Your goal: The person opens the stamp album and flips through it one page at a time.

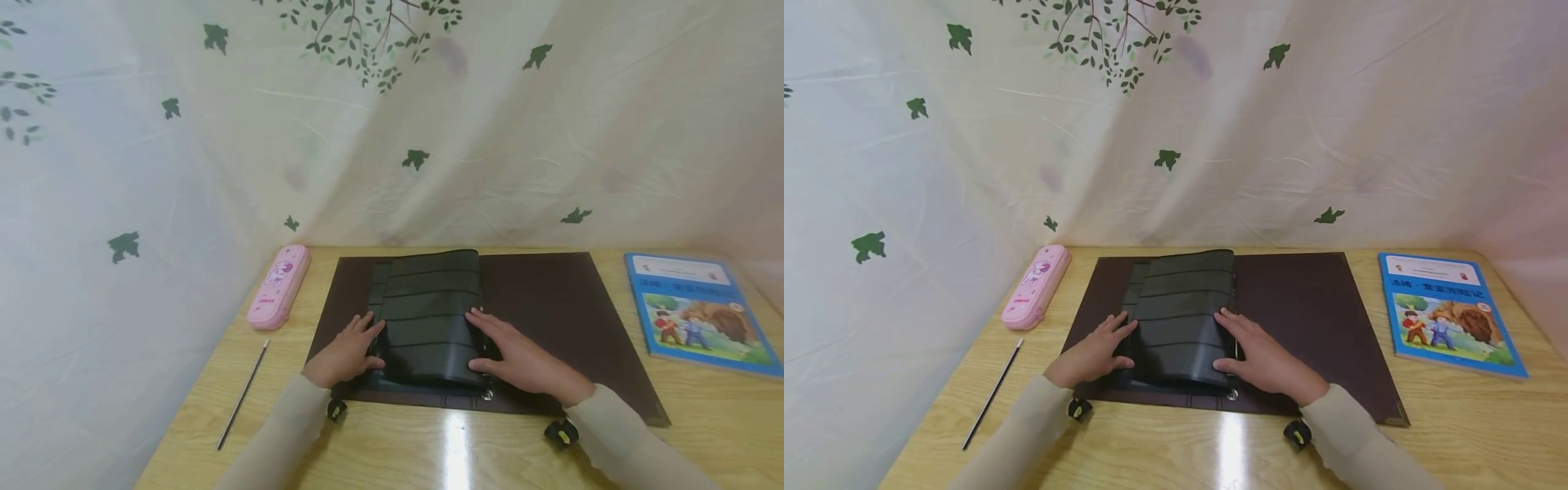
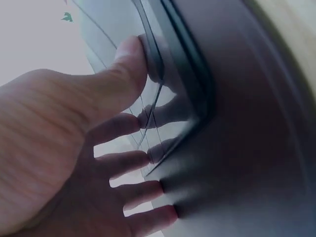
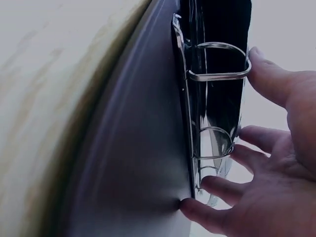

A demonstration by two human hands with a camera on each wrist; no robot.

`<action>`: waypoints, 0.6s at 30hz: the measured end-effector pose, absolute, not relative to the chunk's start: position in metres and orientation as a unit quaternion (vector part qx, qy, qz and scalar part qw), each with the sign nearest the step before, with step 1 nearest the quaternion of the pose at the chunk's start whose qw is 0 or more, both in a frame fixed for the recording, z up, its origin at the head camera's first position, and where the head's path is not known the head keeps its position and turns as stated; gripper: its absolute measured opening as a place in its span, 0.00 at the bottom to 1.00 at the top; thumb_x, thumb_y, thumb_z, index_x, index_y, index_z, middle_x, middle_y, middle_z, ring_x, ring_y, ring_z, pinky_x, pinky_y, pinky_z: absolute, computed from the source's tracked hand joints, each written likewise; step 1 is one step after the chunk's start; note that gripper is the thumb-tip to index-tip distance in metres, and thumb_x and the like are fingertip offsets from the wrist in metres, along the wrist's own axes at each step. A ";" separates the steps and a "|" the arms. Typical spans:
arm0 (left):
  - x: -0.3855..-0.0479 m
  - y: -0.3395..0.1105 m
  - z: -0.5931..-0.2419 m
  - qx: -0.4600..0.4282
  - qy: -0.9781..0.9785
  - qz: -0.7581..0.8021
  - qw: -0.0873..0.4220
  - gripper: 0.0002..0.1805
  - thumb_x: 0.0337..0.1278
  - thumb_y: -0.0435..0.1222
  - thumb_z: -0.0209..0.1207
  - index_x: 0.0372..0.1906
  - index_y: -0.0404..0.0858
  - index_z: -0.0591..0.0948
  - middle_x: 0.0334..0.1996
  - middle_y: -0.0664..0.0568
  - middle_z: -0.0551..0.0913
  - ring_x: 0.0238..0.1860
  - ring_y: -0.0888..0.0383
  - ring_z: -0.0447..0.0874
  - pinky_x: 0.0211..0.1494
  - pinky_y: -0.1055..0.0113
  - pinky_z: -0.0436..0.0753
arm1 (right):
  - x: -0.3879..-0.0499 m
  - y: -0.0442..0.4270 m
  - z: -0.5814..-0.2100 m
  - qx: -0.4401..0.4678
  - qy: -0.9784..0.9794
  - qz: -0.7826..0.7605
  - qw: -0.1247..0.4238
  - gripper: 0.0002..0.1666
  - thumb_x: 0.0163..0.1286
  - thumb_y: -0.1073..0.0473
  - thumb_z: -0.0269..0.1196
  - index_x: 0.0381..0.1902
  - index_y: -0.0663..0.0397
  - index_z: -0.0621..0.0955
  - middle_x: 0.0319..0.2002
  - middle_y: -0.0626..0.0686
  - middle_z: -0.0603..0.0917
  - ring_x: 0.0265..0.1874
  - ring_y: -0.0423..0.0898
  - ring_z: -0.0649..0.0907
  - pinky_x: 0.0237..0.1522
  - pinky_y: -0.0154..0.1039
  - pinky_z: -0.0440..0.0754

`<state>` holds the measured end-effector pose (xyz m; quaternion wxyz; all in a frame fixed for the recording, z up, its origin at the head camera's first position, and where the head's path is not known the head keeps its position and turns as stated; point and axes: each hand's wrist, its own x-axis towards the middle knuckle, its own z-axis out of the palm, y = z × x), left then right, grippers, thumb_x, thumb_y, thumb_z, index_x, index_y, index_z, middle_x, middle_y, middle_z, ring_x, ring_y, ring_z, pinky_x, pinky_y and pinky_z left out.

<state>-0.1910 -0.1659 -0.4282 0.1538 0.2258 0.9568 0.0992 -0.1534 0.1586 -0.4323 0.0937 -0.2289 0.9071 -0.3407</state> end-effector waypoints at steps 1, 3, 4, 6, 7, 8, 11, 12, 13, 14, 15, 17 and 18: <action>-0.191 -0.167 -0.429 0.230 0.956 0.103 0.153 0.42 0.56 0.48 0.62 0.72 0.39 0.60 0.72 0.39 0.50 0.71 0.38 0.45 0.64 0.44 0.59 | -0.154 0.158 -0.432 -0.230 0.908 -0.338 0.095 0.49 0.63 0.41 0.63 0.74 0.50 0.55 0.73 0.55 0.51 0.69 0.61 0.53 0.59 0.63 0.59; -0.192 -0.170 -0.429 0.236 0.954 0.112 0.150 0.41 0.56 0.47 0.63 0.71 0.37 0.61 0.72 0.38 0.51 0.71 0.38 0.45 0.65 0.45 0.59 | -0.154 0.157 -0.433 -0.231 0.909 -0.332 0.096 0.48 0.63 0.43 0.63 0.74 0.52 0.56 0.73 0.55 0.51 0.69 0.62 0.52 0.60 0.64 0.58; -0.192 -0.172 -0.430 0.234 0.953 0.116 0.150 0.41 0.55 0.47 0.63 0.71 0.38 0.62 0.72 0.38 0.51 0.71 0.37 0.45 0.65 0.46 0.59 | -0.154 0.156 -0.432 -0.231 0.910 -0.330 0.097 0.48 0.63 0.43 0.63 0.74 0.52 0.57 0.73 0.55 0.52 0.69 0.62 0.51 0.60 0.64 0.57; -0.191 -0.174 -0.431 0.229 0.955 0.119 0.145 0.40 0.54 0.47 0.64 0.70 0.39 0.64 0.71 0.36 0.51 0.70 0.35 0.46 0.64 0.45 0.60 | -0.154 0.155 -0.432 -0.230 0.912 -0.326 0.098 0.47 0.63 0.44 0.64 0.73 0.53 0.58 0.73 0.55 0.52 0.70 0.63 0.50 0.60 0.66 0.56; -0.191 -0.176 -0.431 0.226 0.957 0.118 0.139 0.40 0.54 0.47 0.65 0.70 0.39 0.65 0.71 0.35 0.52 0.69 0.33 0.47 0.63 0.44 0.62 | -0.154 0.154 -0.431 -0.231 0.913 -0.322 0.098 0.46 0.63 0.44 0.64 0.73 0.54 0.59 0.73 0.55 0.52 0.70 0.63 0.50 0.59 0.67 0.55; -0.190 -0.177 -0.431 0.223 0.959 0.115 0.136 0.39 0.53 0.48 0.65 0.69 0.40 0.65 0.70 0.34 0.52 0.68 0.32 0.48 0.62 0.42 0.63 | -0.153 0.153 -0.431 -0.229 0.914 -0.319 0.098 0.46 0.63 0.43 0.64 0.72 0.54 0.60 0.73 0.55 0.53 0.69 0.64 0.50 0.58 0.69 0.54; -0.188 -0.179 -0.431 0.216 0.962 0.106 0.127 0.39 0.52 0.49 0.65 0.68 0.41 0.67 0.69 0.33 0.54 0.67 0.29 0.50 0.58 0.39 0.65 | -0.153 0.150 -0.428 -0.223 0.919 -0.309 0.098 0.45 0.63 0.43 0.64 0.71 0.54 0.62 0.73 0.55 0.54 0.69 0.64 0.50 0.55 0.74 0.51; -0.188 -0.179 -0.430 0.215 0.963 0.104 0.125 0.39 0.52 0.49 0.66 0.68 0.41 0.67 0.69 0.33 0.54 0.66 0.29 0.50 0.58 0.39 0.65 | -0.153 0.150 -0.427 -0.222 0.921 -0.305 0.097 0.44 0.63 0.43 0.64 0.71 0.53 0.62 0.72 0.55 0.54 0.69 0.65 0.50 0.53 0.75 0.50; -0.188 -0.179 -0.430 0.215 0.963 0.104 0.124 0.39 0.52 0.48 0.66 0.68 0.40 0.67 0.69 0.33 0.55 0.66 0.29 0.51 0.58 0.39 0.65 | -0.153 0.149 -0.427 -0.221 0.923 -0.301 0.096 0.44 0.63 0.43 0.64 0.71 0.53 0.63 0.72 0.55 0.55 0.69 0.65 0.50 0.52 0.76 0.50; -0.187 -0.180 -0.429 0.214 0.963 0.105 0.125 0.39 0.52 0.48 0.65 0.68 0.40 0.66 0.69 0.33 0.55 0.66 0.29 0.51 0.59 0.39 0.64 | -0.153 0.148 -0.428 -0.219 0.924 -0.299 0.096 0.44 0.63 0.44 0.65 0.71 0.53 0.63 0.72 0.54 0.55 0.69 0.65 0.50 0.52 0.77 0.49; -0.187 -0.180 -0.429 0.214 0.963 0.107 0.125 0.39 0.52 0.48 0.65 0.68 0.40 0.66 0.69 0.33 0.55 0.66 0.29 0.51 0.59 0.39 0.64 | -0.153 0.147 -0.428 -0.216 0.925 -0.298 0.095 0.44 0.62 0.44 0.65 0.71 0.53 0.63 0.72 0.54 0.55 0.69 0.65 0.50 0.51 0.78 0.49; -0.188 -0.181 -0.429 0.214 0.963 0.109 0.123 0.39 0.53 0.47 0.65 0.68 0.38 0.66 0.68 0.33 0.56 0.66 0.30 0.52 0.60 0.41 0.63 | -0.154 0.144 -0.429 -0.212 0.927 -0.294 0.094 0.44 0.62 0.45 0.66 0.71 0.53 0.64 0.72 0.54 0.56 0.69 0.65 0.50 0.51 0.78 0.48; -0.188 -0.181 -0.428 0.212 0.963 0.110 0.124 0.39 0.54 0.46 0.65 0.68 0.38 0.66 0.69 0.33 0.56 0.66 0.31 0.52 0.61 0.42 0.63 | -0.155 0.142 -0.430 -0.211 0.929 -0.290 0.094 0.44 0.62 0.46 0.66 0.71 0.53 0.64 0.72 0.55 0.56 0.69 0.65 0.50 0.50 0.78 0.48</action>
